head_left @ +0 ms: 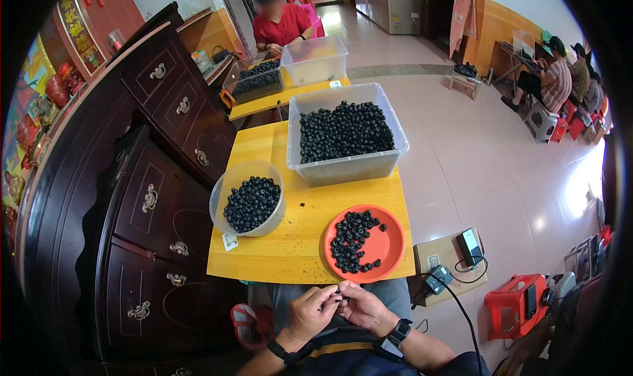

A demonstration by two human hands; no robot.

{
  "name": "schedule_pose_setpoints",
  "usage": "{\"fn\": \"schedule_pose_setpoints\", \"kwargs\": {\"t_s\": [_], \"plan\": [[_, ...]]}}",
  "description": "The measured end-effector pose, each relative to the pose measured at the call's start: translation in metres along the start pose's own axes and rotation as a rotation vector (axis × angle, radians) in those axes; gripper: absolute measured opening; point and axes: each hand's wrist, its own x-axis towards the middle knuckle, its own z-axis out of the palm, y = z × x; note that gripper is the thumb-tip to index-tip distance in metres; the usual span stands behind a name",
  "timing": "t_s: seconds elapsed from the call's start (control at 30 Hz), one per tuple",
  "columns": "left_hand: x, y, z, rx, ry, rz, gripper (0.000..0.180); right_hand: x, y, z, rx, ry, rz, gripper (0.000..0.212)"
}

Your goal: Inspecting and sorting small black spherical rubber components from a plate into a bowl using tweezers.

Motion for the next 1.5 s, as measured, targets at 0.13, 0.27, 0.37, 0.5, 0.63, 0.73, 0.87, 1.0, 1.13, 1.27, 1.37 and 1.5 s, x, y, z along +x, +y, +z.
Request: {"fn": "schedule_pose_setpoints", "kwargs": {"t_s": [0.13, 0.27, 0.37, 0.5, 0.63, 0.73, 0.87, 1.0, 1.13, 1.27, 1.37, 1.5], "plan": [[-0.003, -0.005, -0.001, 0.032, -0.037, -0.003, 0.022, -0.003, 0.001, 0.005, -0.003, -0.015, 0.025, 0.011], [-0.004, -0.005, -0.002, -0.001, -0.011, -0.031, 0.022, -0.006, 0.004, 0.01, 0.035, 0.009, 0.027, 0.011], [0.001, 0.0, -0.011, -0.099, -0.038, -0.159, 0.025, -0.007, -0.001, 0.014, 0.058, -0.076, -0.015, 0.009], [0.004, -0.017, -0.028, -0.316, -0.18, -0.331, 0.033, -0.011, -0.009, 0.024, -0.018, -0.117, -0.037, 0.009], [0.008, -0.016, -0.043, -0.417, -0.326, -0.606, 0.029, -0.013, -0.011, 0.028, -0.031, -0.116, -0.035, 0.01], [0.009, -0.015, -0.043, -0.323, -0.326, -0.537, 0.026, -0.013, -0.01, 0.028, -0.052, -0.145, -0.052, 0.01], [0.013, -0.008, -0.039, -0.185, -0.362, -0.351, 0.024, -0.014, -0.008, 0.023, -0.132, -0.115, -0.014, 0.011], [0.012, -0.01, -0.03, -0.233, -0.333, -0.298, 0.024, -0.014, -0.008, 0.024, -0.132, -0.133, 0.026, 0.013], [0.007, -0.015, -0.027, -0.46, -0.361, -0.416, 0.025, -0.015, -0.008, 0.024, -0.117, -0.136, 0.035, 0.014], [0.01, -0.016, -0.032, -0.619, -0.44, -0.541, 0.021, -0.013, -0.008, 0.025, -0.137, -0.158, 0.056, 0.014], [0.008, -0.022, -0.033, -0.645, -0.45, -0.557, 0.022, -0.011, -0.006, 0.027, -0.137, -0.16, 0.066, 0.014], [0.007, -0.023, -0.031, -0.535, -0.422, -0.437, 0.023, -0.007, -0.001, 0.021, -0.106, -0.199, 0.072, 0.015]]}}
